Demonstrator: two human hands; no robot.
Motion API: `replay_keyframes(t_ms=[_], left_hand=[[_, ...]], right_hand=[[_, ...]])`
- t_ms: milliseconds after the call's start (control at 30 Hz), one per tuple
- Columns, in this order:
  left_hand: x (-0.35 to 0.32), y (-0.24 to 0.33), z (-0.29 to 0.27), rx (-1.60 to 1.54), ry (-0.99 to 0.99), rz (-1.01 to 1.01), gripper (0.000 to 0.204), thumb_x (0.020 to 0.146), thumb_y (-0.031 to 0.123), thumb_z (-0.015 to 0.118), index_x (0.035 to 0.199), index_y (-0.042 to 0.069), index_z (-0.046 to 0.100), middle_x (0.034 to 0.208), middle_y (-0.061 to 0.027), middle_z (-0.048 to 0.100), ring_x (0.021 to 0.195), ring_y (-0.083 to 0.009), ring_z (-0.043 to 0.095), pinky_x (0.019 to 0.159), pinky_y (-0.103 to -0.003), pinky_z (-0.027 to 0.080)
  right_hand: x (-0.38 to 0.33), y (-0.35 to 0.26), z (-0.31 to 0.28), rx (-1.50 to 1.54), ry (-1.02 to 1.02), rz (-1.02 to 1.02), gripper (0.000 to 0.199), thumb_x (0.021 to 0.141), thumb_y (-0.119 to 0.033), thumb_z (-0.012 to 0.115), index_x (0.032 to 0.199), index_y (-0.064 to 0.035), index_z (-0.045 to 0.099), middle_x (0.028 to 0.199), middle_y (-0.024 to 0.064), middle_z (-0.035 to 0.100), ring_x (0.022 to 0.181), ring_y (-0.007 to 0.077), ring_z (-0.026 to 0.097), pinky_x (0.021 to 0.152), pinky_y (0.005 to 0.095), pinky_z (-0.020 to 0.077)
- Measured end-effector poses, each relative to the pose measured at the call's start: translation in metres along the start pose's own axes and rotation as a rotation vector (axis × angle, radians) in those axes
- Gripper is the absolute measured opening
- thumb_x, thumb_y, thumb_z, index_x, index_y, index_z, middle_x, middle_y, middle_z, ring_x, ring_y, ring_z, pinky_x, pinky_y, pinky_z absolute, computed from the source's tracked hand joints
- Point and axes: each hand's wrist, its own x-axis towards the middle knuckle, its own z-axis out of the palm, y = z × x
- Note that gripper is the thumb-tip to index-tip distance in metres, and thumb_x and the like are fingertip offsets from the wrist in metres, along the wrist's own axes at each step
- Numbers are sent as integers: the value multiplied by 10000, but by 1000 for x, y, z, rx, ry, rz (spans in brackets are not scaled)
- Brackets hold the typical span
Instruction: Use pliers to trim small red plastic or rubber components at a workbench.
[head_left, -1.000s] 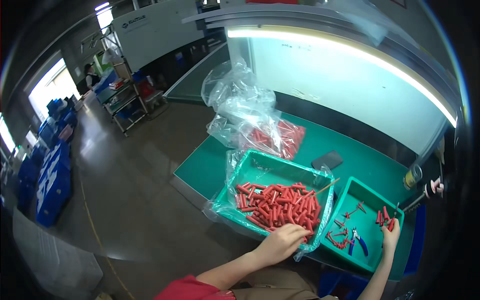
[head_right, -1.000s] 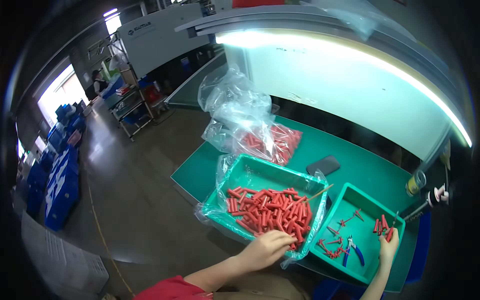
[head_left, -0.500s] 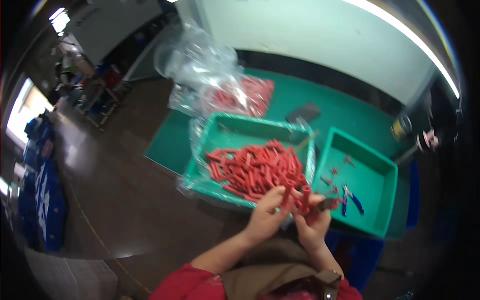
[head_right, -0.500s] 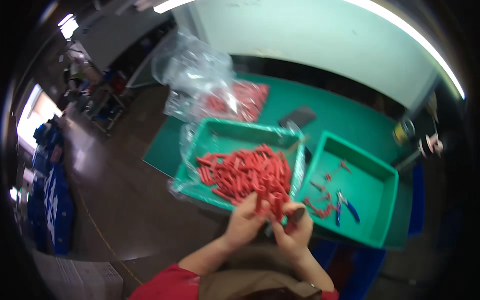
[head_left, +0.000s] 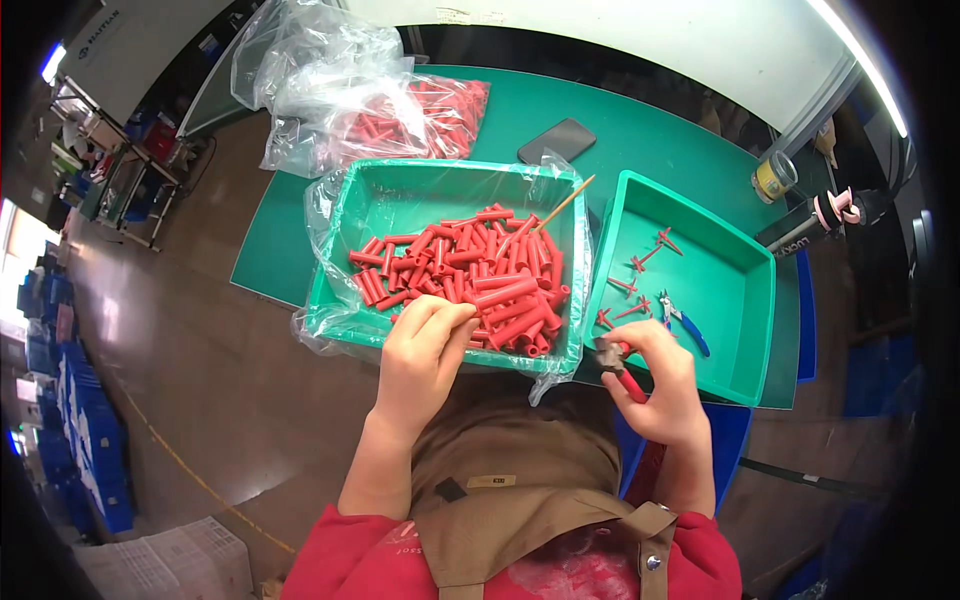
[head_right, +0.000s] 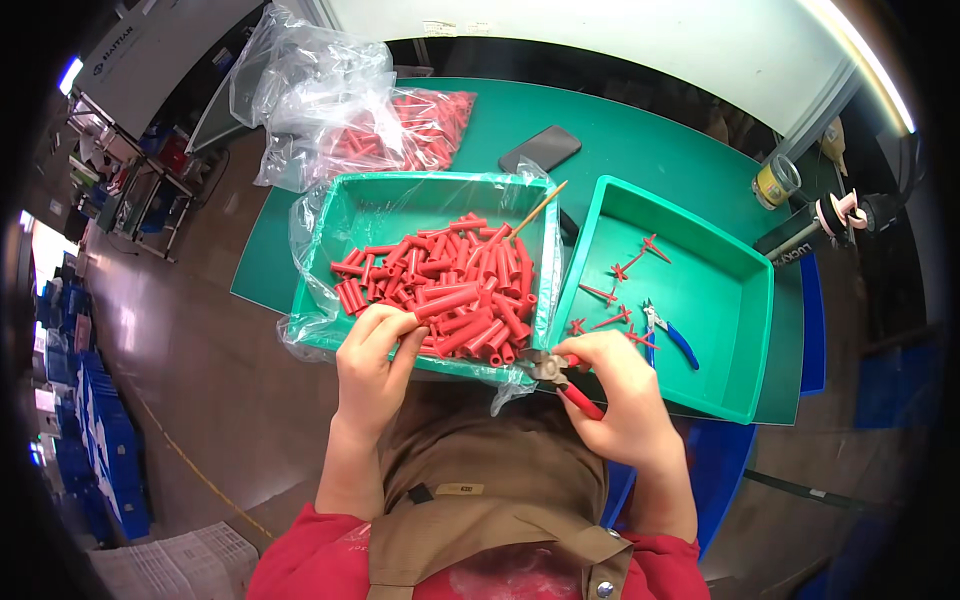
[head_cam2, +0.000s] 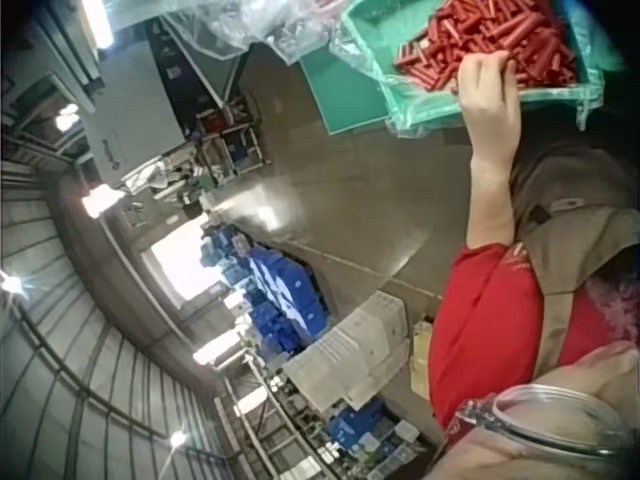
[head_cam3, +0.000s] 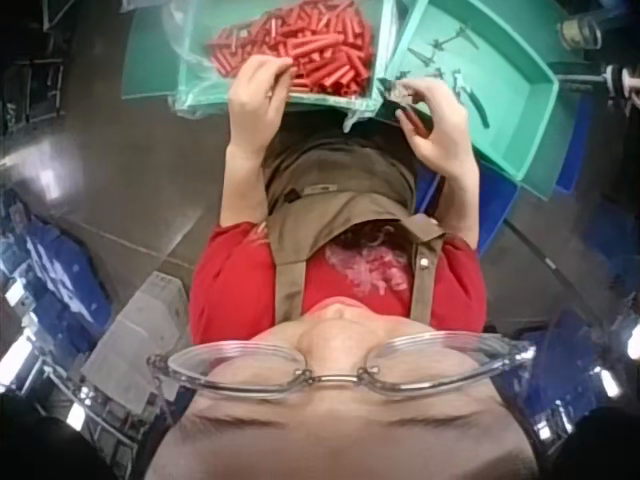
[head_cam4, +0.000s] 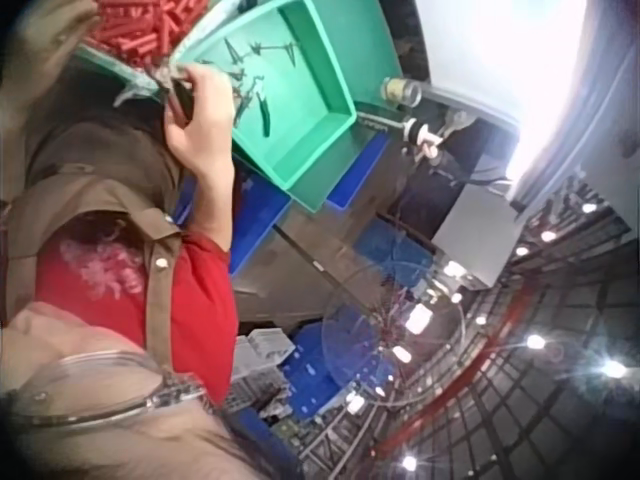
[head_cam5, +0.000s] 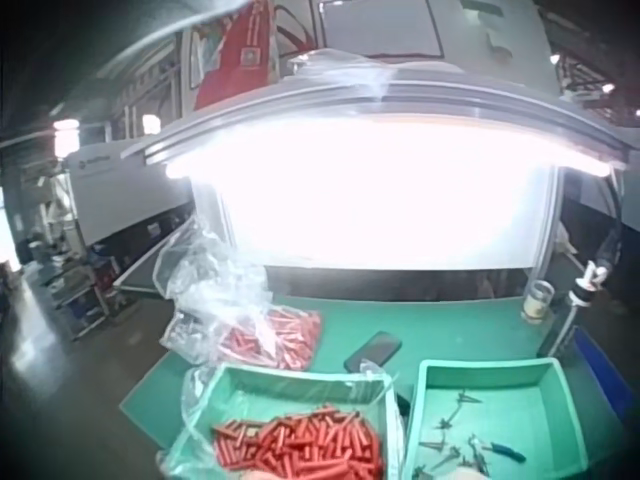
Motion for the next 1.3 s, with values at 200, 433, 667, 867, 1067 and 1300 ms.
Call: replay_keyframes(t_ms=[200, 433, 667, 867, 1067, 1300], left_hand=[[1, 8, -5, -99, -24, -40, 122, 812, -22, 742, 922, -9, 691, 824, -105, 638, 708, -215, 623, 625, -316, 496], [3, 14, -5, -134, -102, -4, 130, 798, -23, 749, 916, -5, 696, 815, -94, 652, 706, -214, 624, 616, -314, 494], [12, 19, -10, -212, -203, 26, 139, 806, -21, 743, 933, 2, 693, 840, -99, 647, 731, -223, 636, 644, -318, 503], [25, 18, -13, -306, -349, 114, 137, 807, -11, 733, 937, 12, 693, 859, -93, 635, 771, -231, 648, 666, -334, 518], [30, 15, -14, -305, -359, 164, 135, 808, 14, 733, 935, 19, 688, 857, -88, 634, 782, -232, 650, 679, -328, 518], [32, 13, -12, -324, -352, 178, 135, 810, 36, 742, 930, 13, 682, 860, -90, 635, 781, -234, 647, 676, -330, 519]], right_hand=[[13, -2, -9, -574, -4, -141, 421, 640, 9, 737, 1040, -50, 619, 982, 110, 634, 905, 324, 577, 811, 429, 462], [14, -3, 1, -435, -111, -153, 444, 626, 16, 729, 1052, -45, 621, 979, 104, 634, 921, 322, 588, 814, 421, 463], [26, 4, -4, -248, -303, -91, 471, 623, 12, 724, 1081, -16, 617, 992, 126, 637, 928, 338, 588, 821, 413, 473], [35, 6, -7, -271, -384, -169, 481, 655, -3, 716, 1125, -7, 616, 992, 141, 632, 928, 334, 593, 816, 405, 482], [39, 2, -8, -276, -411, -143, 473, 664, -13, 723, 1125, -1, 618, 996, 145, 630, 936, 336, 598, 831, 411, 485], [40, 5, -5, -235, -372, -155, 452, 666, -4, 726, 1107, 4, 626, 975, 148, 633, 897, 341, 603, 783, 414, 497]])
